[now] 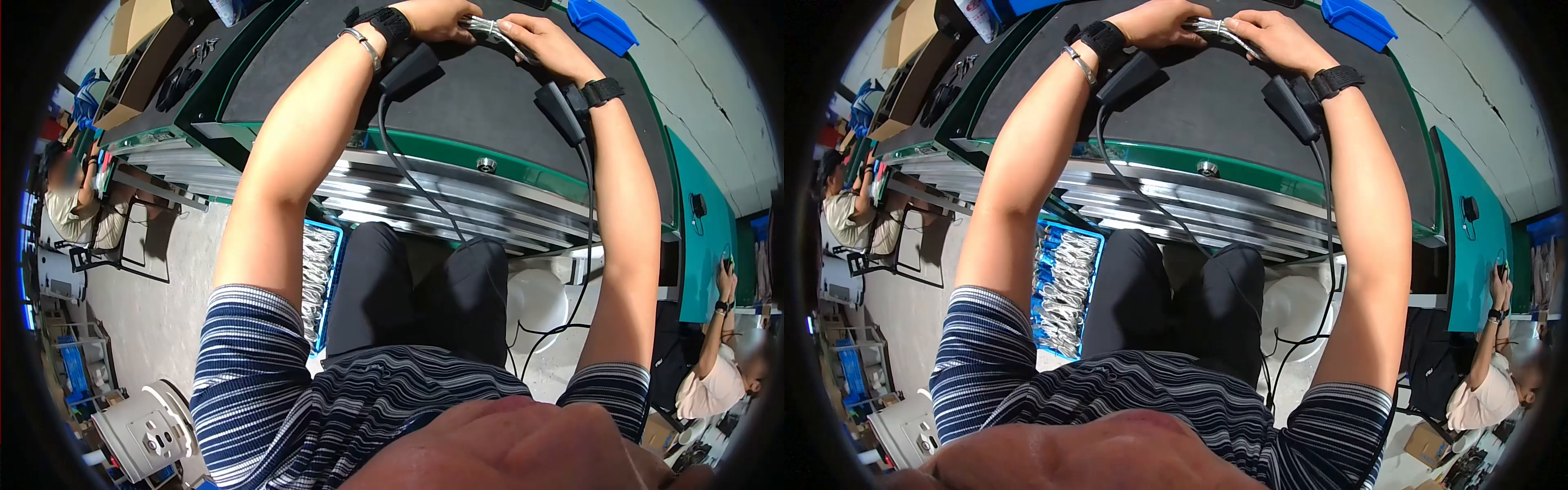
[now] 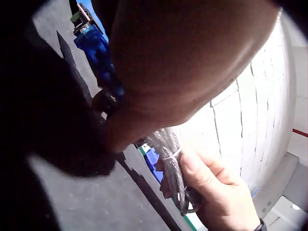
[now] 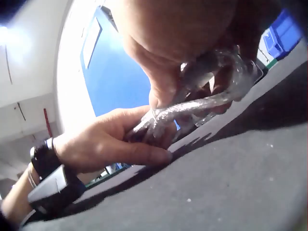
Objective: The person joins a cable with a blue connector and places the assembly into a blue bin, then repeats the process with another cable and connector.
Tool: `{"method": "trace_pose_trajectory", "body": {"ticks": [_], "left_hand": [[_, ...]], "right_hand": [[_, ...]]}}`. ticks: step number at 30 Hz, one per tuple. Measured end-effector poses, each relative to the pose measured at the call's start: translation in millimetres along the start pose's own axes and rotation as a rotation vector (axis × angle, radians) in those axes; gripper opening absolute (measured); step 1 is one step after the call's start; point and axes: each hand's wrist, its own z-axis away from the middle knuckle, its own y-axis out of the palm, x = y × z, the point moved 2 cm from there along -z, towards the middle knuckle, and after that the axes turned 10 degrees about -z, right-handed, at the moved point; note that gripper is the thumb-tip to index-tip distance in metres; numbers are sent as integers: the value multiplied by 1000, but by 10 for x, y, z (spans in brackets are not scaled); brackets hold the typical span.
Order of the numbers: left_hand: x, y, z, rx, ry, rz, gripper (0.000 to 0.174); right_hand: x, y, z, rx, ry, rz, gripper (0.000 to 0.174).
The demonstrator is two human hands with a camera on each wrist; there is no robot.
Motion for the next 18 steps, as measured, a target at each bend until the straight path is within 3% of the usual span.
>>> {"method": "trace_pose_trajectory", "body": {"ticks": [5, 10, 13, 15, 17, 18], "left_hand": [[-118, -114, 46, 127, -15, 73, 39], [-84, 18, -39, 116, 10, -48, 39], [-61, 76, -58, 80, 54, -47, 39], [-90, 66, -55, 57, 85, -34, 39], [-126, 5, -13, 77, 3, -12, 39], [-68, 43, -24, 77, -2, -13, 39]], "right_hand": [[-34, 91, -13, -44, -15, 7, 44], [-8, 65, -8, -110, 32, -50, 45], [-97, 40, -37, 10, 122, -322, 42], [-116, -14, -43, 25, 152, -314, 43], [-120, 21, -30, 43, 175, -310, 43], [-75, 80, 4, -85, -40, -17, 41]]}}
